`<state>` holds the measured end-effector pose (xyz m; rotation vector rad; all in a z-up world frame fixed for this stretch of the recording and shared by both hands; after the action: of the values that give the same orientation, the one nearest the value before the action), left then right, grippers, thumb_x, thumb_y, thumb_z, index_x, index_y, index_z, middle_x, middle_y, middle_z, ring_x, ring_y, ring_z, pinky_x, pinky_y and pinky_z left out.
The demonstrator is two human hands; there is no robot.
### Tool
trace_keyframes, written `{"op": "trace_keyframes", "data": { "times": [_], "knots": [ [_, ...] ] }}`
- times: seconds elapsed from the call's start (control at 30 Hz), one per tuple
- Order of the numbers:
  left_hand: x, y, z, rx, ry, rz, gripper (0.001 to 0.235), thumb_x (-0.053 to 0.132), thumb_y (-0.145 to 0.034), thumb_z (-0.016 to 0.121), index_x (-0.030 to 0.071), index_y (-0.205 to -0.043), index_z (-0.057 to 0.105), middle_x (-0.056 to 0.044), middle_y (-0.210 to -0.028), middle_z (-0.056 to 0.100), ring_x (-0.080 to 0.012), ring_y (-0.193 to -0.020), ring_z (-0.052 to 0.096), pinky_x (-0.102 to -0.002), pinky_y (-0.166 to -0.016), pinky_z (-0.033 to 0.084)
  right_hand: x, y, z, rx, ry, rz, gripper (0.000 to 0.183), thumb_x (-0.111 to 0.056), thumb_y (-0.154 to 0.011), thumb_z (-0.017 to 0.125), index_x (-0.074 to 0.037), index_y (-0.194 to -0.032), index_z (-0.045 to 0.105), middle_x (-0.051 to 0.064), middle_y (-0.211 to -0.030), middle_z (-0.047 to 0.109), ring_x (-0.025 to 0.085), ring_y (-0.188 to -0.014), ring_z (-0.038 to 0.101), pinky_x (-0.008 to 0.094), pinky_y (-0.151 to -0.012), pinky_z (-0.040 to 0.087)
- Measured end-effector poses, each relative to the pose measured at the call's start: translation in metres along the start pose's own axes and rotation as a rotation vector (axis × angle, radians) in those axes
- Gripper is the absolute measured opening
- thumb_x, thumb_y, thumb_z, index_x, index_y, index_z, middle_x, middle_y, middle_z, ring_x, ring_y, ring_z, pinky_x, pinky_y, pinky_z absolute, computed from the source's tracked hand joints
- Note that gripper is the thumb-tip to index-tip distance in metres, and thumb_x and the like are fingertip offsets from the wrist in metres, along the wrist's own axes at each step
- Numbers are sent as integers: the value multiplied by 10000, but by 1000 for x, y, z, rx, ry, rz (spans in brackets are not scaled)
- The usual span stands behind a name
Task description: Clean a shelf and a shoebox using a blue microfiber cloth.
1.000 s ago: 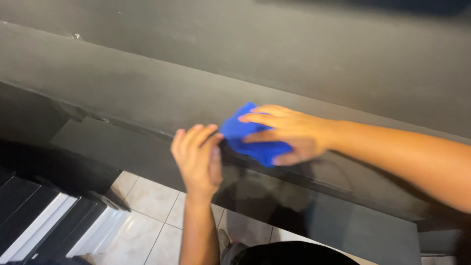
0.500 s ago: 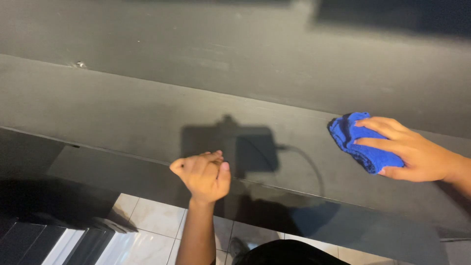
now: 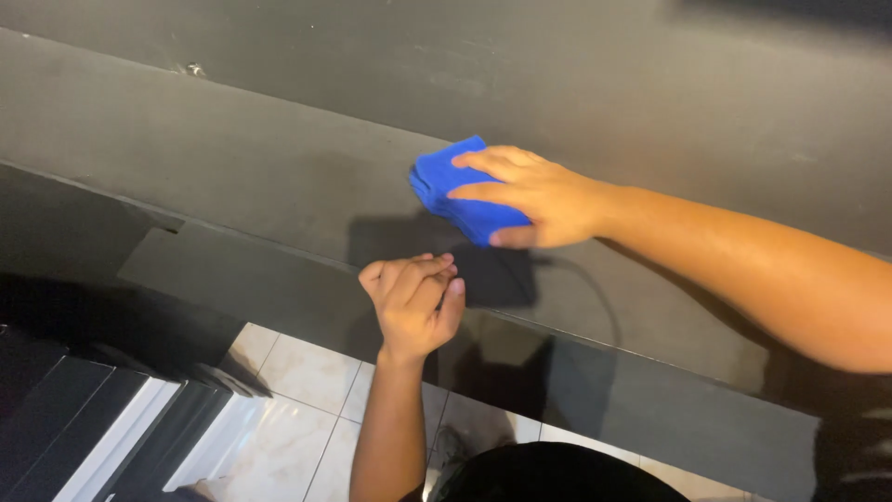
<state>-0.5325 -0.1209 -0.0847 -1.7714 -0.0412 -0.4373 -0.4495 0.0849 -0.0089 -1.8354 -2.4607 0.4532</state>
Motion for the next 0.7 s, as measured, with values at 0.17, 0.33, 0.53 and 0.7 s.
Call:
{"op": "trace_keyframes", "data": {
  "times": [0.17, 0.33, 0.53, 0.7],
  "knots": [
    [7, -12, -5, 9, 18, -5, 284, 251, -968, 670, 158, -700, 689, 30, -854, 744, -205, -805, 683, -385, -848, 395, -41, 98, -50, -87, -119, 66, 662, -573, -909, 560, -118, -1387, 611, 223, -1550, 454, 519, -1378, 435, 634, -1098, 365],
    [24, -22, -4, -19, -59, -41, 274, 142, -943, 610, 139, -670, 628, 33, -876, 750, -176, -799, 714, -349, -935, 330, -58, 221, -83, -166, -142, 204, 654, -582, -909, 503, -166, -1409, 566, 196, -1647, 346, 419, -1519, 328, 588, -1224, 260],
    [34, -28, -2, 47, -122, 7, 326, 140, -938, 616, 141, -618, 557, 48, -789, 731, -186, -755, 688, -362, -873, 304, -63, 258, -87, -175, -36, 198, 718, -605, -875, 522, -233, -1487, 475, 178, -1686, 301, 482, -1561, 264, 605, -1188, 294],
    [35, -34, -11, -20, -66, -17, 283, 149, -936, 643, 146, -654, 627, 38, -851, 762, -157, -803, 707, -349, -895, 327, -76, 204, -78, -224, 5, 44, 643, -623, -948, 404, -246, -1454, 528, 187, -1698, 220, 502, -1580, 99, 627, -1186, 193]
  ]
}}
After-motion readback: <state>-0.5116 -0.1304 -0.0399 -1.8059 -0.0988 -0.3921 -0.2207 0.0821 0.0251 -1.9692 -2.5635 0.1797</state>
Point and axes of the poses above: each hand's wrist, its own y-axis away from the middle knuckle, its own z-axis out of the palm, x = y × z, the point moved 4 cm from there along -y, towards the middle knuckle
